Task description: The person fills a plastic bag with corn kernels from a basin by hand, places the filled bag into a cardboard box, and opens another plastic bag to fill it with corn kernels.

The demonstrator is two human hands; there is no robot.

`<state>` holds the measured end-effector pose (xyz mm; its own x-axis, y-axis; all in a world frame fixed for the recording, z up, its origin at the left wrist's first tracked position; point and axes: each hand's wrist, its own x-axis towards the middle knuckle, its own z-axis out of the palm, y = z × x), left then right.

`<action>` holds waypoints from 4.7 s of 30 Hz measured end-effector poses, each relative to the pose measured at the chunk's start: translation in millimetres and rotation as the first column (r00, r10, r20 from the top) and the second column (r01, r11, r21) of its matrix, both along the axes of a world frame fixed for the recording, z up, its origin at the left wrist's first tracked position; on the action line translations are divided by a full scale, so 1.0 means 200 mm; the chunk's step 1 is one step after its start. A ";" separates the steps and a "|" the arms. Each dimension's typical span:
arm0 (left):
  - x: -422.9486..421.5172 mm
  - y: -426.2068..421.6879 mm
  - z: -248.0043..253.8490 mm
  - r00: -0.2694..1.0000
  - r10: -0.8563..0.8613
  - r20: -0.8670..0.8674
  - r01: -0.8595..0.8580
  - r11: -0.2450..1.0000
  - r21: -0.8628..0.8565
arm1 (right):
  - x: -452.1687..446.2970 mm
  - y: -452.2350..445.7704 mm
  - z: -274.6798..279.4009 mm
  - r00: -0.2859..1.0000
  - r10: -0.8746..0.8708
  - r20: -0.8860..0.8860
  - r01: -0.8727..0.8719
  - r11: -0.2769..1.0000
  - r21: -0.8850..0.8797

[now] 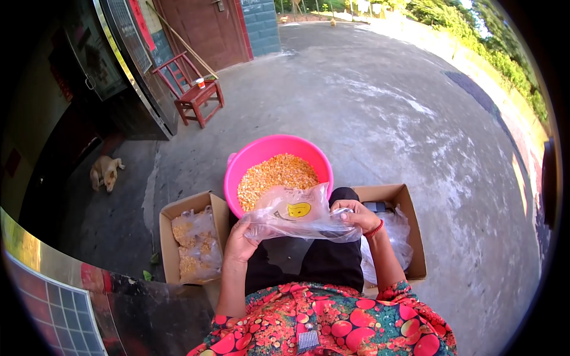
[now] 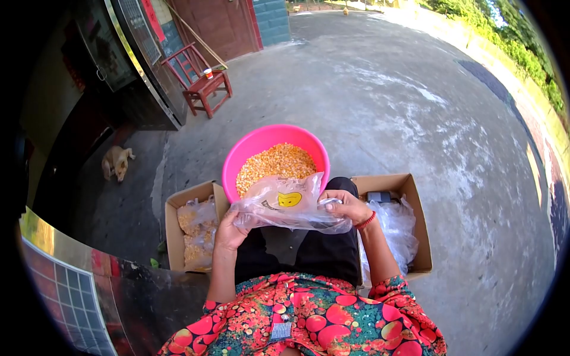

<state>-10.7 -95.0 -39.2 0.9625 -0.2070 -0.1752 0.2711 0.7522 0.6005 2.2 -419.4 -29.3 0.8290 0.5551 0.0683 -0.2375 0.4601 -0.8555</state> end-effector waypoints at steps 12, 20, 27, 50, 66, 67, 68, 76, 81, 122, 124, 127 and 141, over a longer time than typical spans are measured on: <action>0.01 0.03 -0.07 0.953 -0.173 0.248 0.167 0.985 0.045 | 0.08 -0.05 -0.16 0.969 -0.226 -0.097 0.232 0.971 0.053; -0.02 -0.13 0.05 0.991 -0.118 -0.062 0.111 0.988 -0.107 | 0.08 0.03 -0.04 0.843 -0.455 -0.286 0.517 0.831 0.203; 0.06 -0.05 -0.11 0.996 0.056 0.063 -0.061 0.996 0.065 | 0.04 -0.07 -0.06 0.978 -0.199 -0.060 0.202 0.978 0.044; -0.02 -0.14 -0.04 0.917 -0.357 0.178 0.079 0.600 0.796 | 0.05 -0.03 0.02 0.959 -0.223 -0.177 0.264 0.929 0.260; 0.00 -0.09 -0.05 0.968 -0.114 0.223 -0.032 0.828 0.560 | 0.09 0.03 -0.01 0.970 -0.241 0.030 0.242 0.969 -0.056; 0.01 -0.10 -0.06 0.967 -0.119 0.226 -0.029 0.828 0.560 | 0.10 0.03 0.01 0.969 -0.246 0.033 0.248 0.967 -0.056; 0.02 -0.10 -0.07 0.964 -0.108 0.242 -0.054 0.815 0.577 | 0.10 0.06 0.02 0.941 -0.340 0.009 0.340 0.940 -0.041; 0.21 -0.08 -0.05 0.895 0.315 0.315 -0.436 0.767 0.471 | 0.17 0.30 0.27 0.258 -0.509 0.821 0.957 0.253 -0.144; 0.34 -0.12 -0.14 0.902 0.372 0.219 -0.432 0.769 0.472 | 0.17 0.51 0.33 0.220 -0.196 0.956 0.869 0.484 -0.100; 0.65 0.14 0.19 0.778 -0.620 -0.104 0.536 0.568 0.625 | 0.43 0.49 0.21 0.615 -0.036 0.788 0.594 0.678 -0.432; 0.72 0.16 0.11 0.751 -0.651 -0.108 0.588 0.587 0.557 | 0.42 0.52 0.30 0.737 0.003 0.676 0.394 0.811 -0.433; 0.78 0.16 0.04 0.772 -0.627 -0.100 0.563 0.602 0.567 | 0.50 0.61 0.29 0.346 -0.016 0.938 0.799 0.529 -0.286; 1.09 0.07 -0.15 0.799 -0.584 0.146 0.008 0.252 0.968 | 0.99 0.49 -0.34 0.981 0.188 -0.046 -0.101 0.296 -0.950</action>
<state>206.8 -82.0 -68.4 0.8726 -0.4789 -0.0961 -0.1391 -0.4323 0.8909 201.1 -321.8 -97.4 0.7458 0.3842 -0.5443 -0.1388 -0.7095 -0.6909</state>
